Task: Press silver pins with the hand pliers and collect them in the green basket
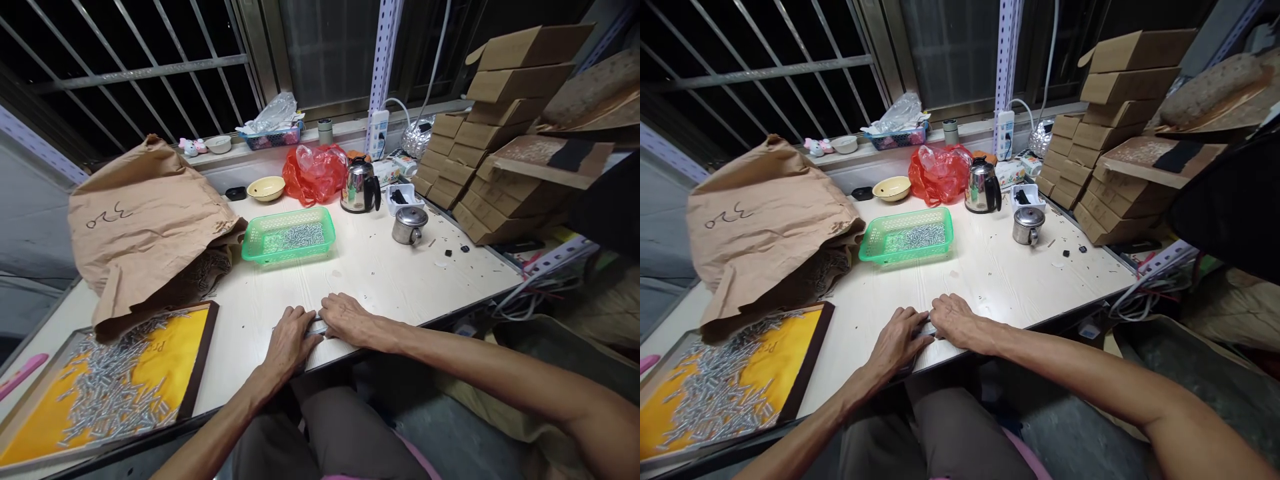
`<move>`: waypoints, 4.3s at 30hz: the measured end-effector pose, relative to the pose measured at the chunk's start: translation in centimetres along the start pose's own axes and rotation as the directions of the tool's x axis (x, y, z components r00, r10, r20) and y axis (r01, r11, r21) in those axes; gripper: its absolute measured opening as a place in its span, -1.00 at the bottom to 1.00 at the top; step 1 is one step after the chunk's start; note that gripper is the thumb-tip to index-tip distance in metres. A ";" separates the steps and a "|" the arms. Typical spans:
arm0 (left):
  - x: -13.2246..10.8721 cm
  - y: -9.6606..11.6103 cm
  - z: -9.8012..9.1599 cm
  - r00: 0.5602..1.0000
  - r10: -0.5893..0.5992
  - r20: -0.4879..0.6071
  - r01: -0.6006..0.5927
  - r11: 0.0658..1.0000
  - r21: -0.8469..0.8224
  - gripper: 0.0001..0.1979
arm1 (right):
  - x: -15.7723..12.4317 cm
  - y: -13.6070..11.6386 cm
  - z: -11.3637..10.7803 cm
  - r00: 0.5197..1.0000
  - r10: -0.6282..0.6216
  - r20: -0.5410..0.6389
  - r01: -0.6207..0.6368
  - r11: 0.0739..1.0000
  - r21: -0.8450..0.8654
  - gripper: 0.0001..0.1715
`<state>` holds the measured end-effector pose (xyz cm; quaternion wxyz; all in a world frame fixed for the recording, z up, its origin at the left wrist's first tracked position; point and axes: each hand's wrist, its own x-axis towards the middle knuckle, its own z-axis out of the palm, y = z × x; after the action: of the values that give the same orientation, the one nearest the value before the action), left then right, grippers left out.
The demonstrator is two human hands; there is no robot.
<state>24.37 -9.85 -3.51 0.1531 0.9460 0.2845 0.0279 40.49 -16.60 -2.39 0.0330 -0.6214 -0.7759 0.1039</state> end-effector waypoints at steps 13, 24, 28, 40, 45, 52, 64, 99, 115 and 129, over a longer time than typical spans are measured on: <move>-0.9 -0.6 0.9 0.996 0.028 -0.087 -0.032 0.998 -0.045 -0.75 | -0.8 0.4 1.2 0.993 0.018 -0.120 -0.007 0.996 0.088 -0.78; -5.5 3.4 4.6 0.958 0.116 -0.262 -0.144 0.986 -0.090 -0.76 | 2.3 2.1 0.8 0.990 -0.002 -0.144 0.006 1.000 0.029 -0.82; -4.8 3.5 4.3 0.964 0.074 -0.257 -0.114 0.983 -0.146 -0.78 | 4.0 1.1 0.0 0.988 0.061 -0.145 -0.069 0.996 -0.055 -0.84; -12.8 1.4 1.4 0.899 0.123 -0.420 -0.212 0.962 -0.172 -0.78 | 6.1 -8.9 1.2 0.822 -0.569 0.013 0.566 0.820 0.092 -0.94; -16.6 -7.8 -3.8 0.742 -0.403 -0.536 0.406 0.906 -0.119 -0.78 | 6.8 -9.2 3.3 0.824 -0.551 -0.130 0.559 0.828 0.035 -0.83; -18.7 -17.7 -7.5 0.520 -0.750 -0.409 0.819 0.573 -0.008 -0.72 | 10.8 -1.9 -3.8 0.743 -0.214 -0.634 0.273 0.962 -0.004 -0.70; -17.5 -19.0 -7.5 0.387 -0.867 -0.315 0.921 0.380 0.086 -0.79 | 5.9 -0.5 -0.5 0.789 -0.215 -0.576 0.273 0.962 0.014 -0.64; -6.8 -2.6 0.6 0.703 -0.650 0.288 0.506 0.173 -0.845 -0.63 | -1.1 -0.2 3.6 0.956 -0.021 -0.293 -0.006 0.996 -0.093 -0.81; -5.2 -1.9 0.9 0.693 -0.593 0.410 0.614 0.188 -0.766 -0.68 | -1.5 -0.3 3.8 0.969 0.043 -0.245 -0.064 0.995 -0.079 -0.81; -4.5 -1.5 0.2 0.642 -0.508 0.574 0.712 0.116 -0.693 -0.70 | -1.7 -0.5 3.6 0.972 0.060 -0.229 -0.071 0.997 -0.040 -0.79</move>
<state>19.78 -11.15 -3.97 0.6462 0.5063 0.5709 0.0139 39.80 -18.79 -5.65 0.1035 -0.6550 -0.7484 0.0147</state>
